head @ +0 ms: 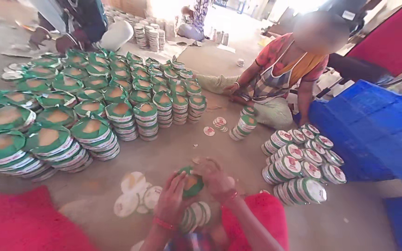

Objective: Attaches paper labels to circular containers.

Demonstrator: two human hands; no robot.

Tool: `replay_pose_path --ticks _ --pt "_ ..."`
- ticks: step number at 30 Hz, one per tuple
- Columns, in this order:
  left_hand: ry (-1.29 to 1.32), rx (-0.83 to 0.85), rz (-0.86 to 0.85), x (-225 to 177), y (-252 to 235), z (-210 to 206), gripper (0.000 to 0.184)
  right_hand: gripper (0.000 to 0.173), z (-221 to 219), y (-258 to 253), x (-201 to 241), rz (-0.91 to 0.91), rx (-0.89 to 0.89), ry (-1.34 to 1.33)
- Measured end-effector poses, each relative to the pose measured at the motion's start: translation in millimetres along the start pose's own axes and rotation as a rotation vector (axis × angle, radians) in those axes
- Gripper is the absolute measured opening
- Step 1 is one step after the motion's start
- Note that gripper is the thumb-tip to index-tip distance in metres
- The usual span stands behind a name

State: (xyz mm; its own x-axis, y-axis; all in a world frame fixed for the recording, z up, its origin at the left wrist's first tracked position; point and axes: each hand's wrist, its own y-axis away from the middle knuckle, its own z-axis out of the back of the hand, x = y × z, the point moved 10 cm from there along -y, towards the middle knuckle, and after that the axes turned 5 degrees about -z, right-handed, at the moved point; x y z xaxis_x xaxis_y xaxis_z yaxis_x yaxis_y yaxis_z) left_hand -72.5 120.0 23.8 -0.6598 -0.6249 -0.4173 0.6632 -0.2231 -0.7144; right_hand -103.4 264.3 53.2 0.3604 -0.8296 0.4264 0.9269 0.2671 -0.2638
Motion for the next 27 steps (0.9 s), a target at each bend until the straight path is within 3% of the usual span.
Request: replay_pose_path --ticks 3,5,9,14,19,24,27 --pt "0.044 0.008 0.019 2 2 -1 0.073 0.035 4 17 -32 -0.13 -0.059 -0.423" --pt "0.06 0.011 0.021 3 2 0 0.073 0.037 6 33 -42 -0.205 -0.093 -0.369" --pt "0.118 0.029 0.031 7 2 3 0.072 0.05 -3 53 -35 -0.125 -0.106 -0.128" --pt "0.221 0.092 0.042 20 2 3 0.068 0.047 3 67 -19 -0.132 -0.127 -0.358" --pt "0.296 0.098 0.114 24 2 4 0.092 0.045 -6 81 18 -0.086 -0.189 -0.058" --pt "0.39 0.115 0.15 27 2 -3 0.101 0.045 0 77 39 -0.062 -0.242 -0.053" --pt "0.467 0.124 0.181 28 2 -7 0.102 0.06 -8 71 58 -0.011 -0.205 0.205"
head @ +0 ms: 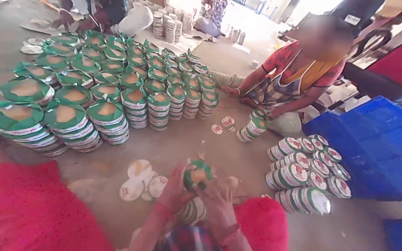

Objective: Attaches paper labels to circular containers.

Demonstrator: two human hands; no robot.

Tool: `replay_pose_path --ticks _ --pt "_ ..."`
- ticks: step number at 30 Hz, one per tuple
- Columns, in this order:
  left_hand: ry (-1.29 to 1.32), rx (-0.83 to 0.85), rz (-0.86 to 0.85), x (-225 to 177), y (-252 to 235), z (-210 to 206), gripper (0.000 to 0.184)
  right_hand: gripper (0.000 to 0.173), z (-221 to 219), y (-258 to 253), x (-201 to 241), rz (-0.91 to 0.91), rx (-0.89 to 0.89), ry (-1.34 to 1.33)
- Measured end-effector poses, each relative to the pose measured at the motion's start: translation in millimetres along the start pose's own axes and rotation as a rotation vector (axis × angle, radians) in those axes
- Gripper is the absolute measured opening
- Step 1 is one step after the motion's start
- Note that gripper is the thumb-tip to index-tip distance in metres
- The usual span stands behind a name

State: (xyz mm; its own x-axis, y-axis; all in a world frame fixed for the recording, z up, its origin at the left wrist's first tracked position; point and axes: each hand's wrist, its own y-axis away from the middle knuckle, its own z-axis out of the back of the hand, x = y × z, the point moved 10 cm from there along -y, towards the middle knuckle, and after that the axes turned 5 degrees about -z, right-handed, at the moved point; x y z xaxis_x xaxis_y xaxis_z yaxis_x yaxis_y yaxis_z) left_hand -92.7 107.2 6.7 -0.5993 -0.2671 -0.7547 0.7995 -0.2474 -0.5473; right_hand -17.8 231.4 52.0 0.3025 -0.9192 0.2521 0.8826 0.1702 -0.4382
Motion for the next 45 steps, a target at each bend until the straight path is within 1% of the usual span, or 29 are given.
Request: replay_pose_path --ticks 1,2,4,5,7,9,11,13,15,16,17,19,21,24,27,29,31,32,34,36,37,39,40,41,42,43,45 --pt "0.024 0.007 0.02 1 -1 0 0.104 0.061 -2 -1 4 0.014 0.003 0.023" --pt "0.041 0.011 0.038 3 -2 0 0.105 0.059 -2 -4 6 0.014 -0.001 0.001" --pt "0.078 -0.007 0.035 2 -1 2 0.108 0.051 4 -12 5 -0.029 -0.013 -0.118" --pt "0.088 -0.016 0.033 0 -1 3 0.111 0.049 6 -17 5 -0.039 -0.022 -0.136" --pt "0.104 -0.036 0.04 0 -1 4 0.114 0.054 5 -26 10 -0.007 -0.031 -0.051" --pt "0.14 -0.067 0.066 3 1 4 0.12 0.06 -2 -33 15 0.027 0.018 0.017" --pt "0.182 -0.095 0.083 8 2 6 0.123 0.059 -3 -40 17 0.034 0.044 -0.067" --pt "0.234 -0.09 0.123 12 4 5 0.127 0.056 3 -49 13 0.008 0.014 -0.163" --pt "0.257 -0.083 0.146 16 6 2 0.132 0.059 3 -59 11 -0.002 0.001 -0.081" --pt "0.267 -0.085 0.144 16 7 0 0.131 0.06 -1 -62 12 0.008 0.029 -0.011" --pt "0.281 -0.094 0.128 16 8 -1 0.129 0.058 -7 -64 13 0.022 0.078 0.041" --pt "0.303 -0.107 0.101 16 8 0 0.128 0.055 -14 -67 18 0.047 0.14 0.022" --pt "0.294 -0.117 0.084 16 8 0 0.128 0.051 -8 -72 19 0.032 0.119 -0.062" --pt "0.286 -0.13 0.053 14 9 0 0.128 0.058 1 -80 8 -0.033 0.054 0.028" --pt "0.303 -0.137 0.058 15 10 1 0.128 0.056 -10 -84 2 -0.033 0.151 0.105" --pt "0.305 -0.14 0.103 17 10 2 0.127 0.059 -16 -82 8 0.008 0.171 0.129" --pt "0.31 -0.135 0.138 18 9 3 0.129 0.061 -17 -80 11 0.024 0.161 0.065" --pt "0.313 -0.13 0.135 18 9 3 0.13 0.061 -17 -79 10 0.009 0.165 -0.028" --pt "0.315 -0.075 0.146 17 8 5 0.129 0.053 -14 -73 2 -0.02 0.162 -0.32" --pt "0.264 0.049 0.227 28 8 13 0.122 0.045 -5 -65 -9 -0.064 0.109 -0.545" --pt "0.216 0.117 0.287 40 11 21 0.111 0.04 2 -58 -16 -0.108 0.08 -0.642" --pt "0.026 0.234 0.459 74 23 43 0.075 0.033 13 -38 -30 -0.224 -0.012 -0.804" --pt "-0.114 0.296 0.564 90 30 52 0.06 0.031 14 -27 -38 -0.281 -0.056 -0.854" --pt "-0.245 0.353 0.655 106 38 58 0.052 0.031 12 -15 -45 -0.341 -0.079 -0.87" --pt "-0.339 0.383 0.725 120 45 60 0.05 0.033 7 -4 -51 -0.396 -0.082 -0.881" --pt "-0.401 0.392 0.78 130 53 59 0.049 0.034 2 6 -55 -0.447 -0.078 -0.9" --pt "-0.442 0.34 0.836 138 60 55 0.045 0.034 -7 21 -59 -0.547 -0.081 -0.949"
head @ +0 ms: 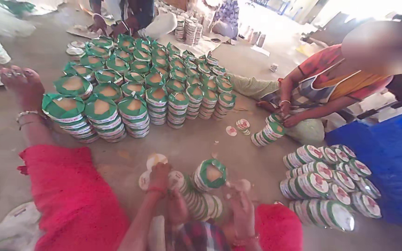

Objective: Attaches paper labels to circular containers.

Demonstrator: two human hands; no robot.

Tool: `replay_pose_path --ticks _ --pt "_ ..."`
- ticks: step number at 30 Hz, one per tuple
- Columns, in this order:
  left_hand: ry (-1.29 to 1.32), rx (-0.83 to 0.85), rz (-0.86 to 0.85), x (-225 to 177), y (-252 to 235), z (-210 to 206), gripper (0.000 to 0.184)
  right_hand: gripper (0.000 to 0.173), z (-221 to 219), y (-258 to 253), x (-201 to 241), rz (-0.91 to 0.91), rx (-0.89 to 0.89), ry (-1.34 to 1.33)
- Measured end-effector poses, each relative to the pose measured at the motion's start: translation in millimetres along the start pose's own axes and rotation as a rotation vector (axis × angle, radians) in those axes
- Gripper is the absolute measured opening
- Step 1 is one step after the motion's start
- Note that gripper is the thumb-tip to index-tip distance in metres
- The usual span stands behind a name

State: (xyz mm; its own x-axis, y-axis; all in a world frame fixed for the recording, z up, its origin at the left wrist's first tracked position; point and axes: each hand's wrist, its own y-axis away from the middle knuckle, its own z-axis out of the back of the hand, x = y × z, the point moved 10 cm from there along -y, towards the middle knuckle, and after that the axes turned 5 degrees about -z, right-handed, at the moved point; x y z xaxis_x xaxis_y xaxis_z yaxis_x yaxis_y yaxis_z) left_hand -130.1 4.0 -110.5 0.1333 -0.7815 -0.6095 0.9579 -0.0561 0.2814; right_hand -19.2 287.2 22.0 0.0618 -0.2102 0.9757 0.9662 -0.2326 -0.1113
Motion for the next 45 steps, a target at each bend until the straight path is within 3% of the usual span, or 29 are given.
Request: replay_pose_path --ticks 3,8,14,18,21,24,27,29,34,35,39,45 --pt "0.041 -0.026 -0.014 -3 -2 -1 0.034 0.036 5 9 -4 -0.033 -0.04 -0.037" --pt "0.175 -0.126 -0.076 -8 11 34 0.035 0.034 6 10 4 0.046 -0.06 -0.059" --pt "0.135 -0.083 -0.051 -18 33 67 0.039 0.028 -40 12 54 0.384 0.07 0.232" --pt "0.607 -0.173 -0.176 -32 48 79 0.033 0.032 -88 20 85 0.604 0.159 0.424" --pt "1.066 -0.071 -0.251 -68 67 76 0.034 0.041 -117 26 101 0.842 0.184 0.626" --pt "1.113 0.053 -0.254 -89 81 71 0.034 0.035 -129 18 112 0.978 0.211 0.66" --pt "1.021 0.035 -0.285 -87 74 68 0.031 0.028 -121 -11 122 0.939 0.204 0.644" --pt "0.997 0.018 -0.28 -80 63 61 0.042 0.033 -110 -44 119 0.826 0.238 0.664" --pt "0.916 0.155 -0.26 -91 57 28 0.049 0.049 -107 -80 69 0.408 0.774 1.029" --pt "0.91 0.167 -0.264 -97 59 23 0.048 0.05 -105 -76 62 0.397 0.83 1.047" --pt "0.923 0.189 -0.274 -111 63 6 0.043 0.046 -90 -56 62 0.616 0.734 0.9" --pt "0.951 0.047 -0.189 -110 59 0 0.042 0.058 -83 -35 33 0.611 0.69 0.879"
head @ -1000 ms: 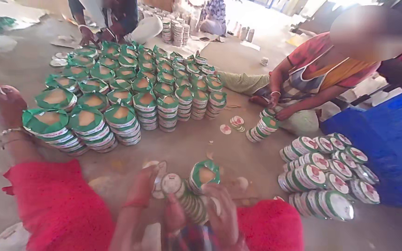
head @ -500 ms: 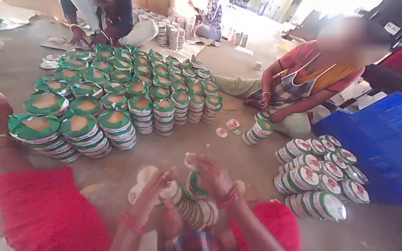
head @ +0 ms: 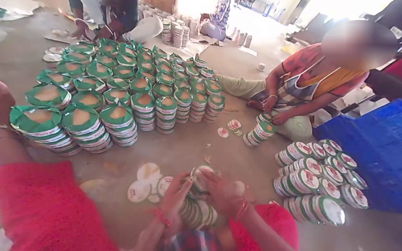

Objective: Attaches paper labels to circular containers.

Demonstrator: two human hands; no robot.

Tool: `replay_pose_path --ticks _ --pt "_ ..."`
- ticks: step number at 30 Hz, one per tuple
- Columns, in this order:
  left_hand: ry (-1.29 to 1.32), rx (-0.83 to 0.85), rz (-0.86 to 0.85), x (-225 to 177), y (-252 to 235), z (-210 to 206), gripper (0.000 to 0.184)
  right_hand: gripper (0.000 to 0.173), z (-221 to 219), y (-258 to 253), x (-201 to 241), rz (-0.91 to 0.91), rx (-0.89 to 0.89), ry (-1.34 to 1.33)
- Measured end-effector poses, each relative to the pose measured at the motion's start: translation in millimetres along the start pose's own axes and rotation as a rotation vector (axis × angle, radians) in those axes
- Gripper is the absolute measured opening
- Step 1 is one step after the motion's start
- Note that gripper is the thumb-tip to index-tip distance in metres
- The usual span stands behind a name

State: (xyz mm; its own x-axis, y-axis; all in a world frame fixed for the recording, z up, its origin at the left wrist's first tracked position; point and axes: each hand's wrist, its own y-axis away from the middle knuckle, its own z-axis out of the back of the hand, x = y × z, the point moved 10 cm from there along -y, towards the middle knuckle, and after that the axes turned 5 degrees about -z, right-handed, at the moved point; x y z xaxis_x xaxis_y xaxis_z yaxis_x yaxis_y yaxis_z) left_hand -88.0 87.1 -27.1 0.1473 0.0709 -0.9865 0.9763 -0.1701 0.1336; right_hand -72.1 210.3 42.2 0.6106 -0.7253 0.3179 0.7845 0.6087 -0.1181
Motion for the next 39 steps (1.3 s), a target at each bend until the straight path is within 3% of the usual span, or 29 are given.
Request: replay_pose_path --ticks 7,13,22,26,28,31,33,36,39 --pt "-0.167 -0.101 -0.006 -2 -4 -5 0.042 0.073 -6 12 -1 -0.009 -0.126 -0.026" --pt "-0.244 -0.07 -0.013 -11 3 -5 0.04 0.065 -9 17 -13 -0.049 -0.174 -0.234" --pt "-0.421 -0.061 -0.042 -12 3 -9 0.049 0.046 -7 17 -8 -0.032 -0.182 -0.191" --pt "-0.492 -0.134 -0.251 -21 7 -13 0.063 0.043 -10 15 -7 -0.049 -0.182 -0.152" --pt "-0.626 -0.135 -0.373 -32 13 -20 0.054 0.044 -11 15 -5 -0.06 -0.153 -0.12" --pt "-0.752 -0.107 -0.414 -39 16 -28 0.042 0.048 -2 16 -15 -0.13 -0.151 -0.401" --pt "-0.787 -0.101 -0.405 -39 16 -28 0.042 0.055 15 26 -30 -0.148 -0.358 -0.706" --pt "-0.855 -0.1 -0.425 -49 15 -28 0.061 0.059 36 53 -50 -0.231 -0.639 -0.8" --pt "-0.949 -0.059 -0.436 -58 4 -38 0.11 0.059 34 75 -54 -0.403 -0.755 -0.9"
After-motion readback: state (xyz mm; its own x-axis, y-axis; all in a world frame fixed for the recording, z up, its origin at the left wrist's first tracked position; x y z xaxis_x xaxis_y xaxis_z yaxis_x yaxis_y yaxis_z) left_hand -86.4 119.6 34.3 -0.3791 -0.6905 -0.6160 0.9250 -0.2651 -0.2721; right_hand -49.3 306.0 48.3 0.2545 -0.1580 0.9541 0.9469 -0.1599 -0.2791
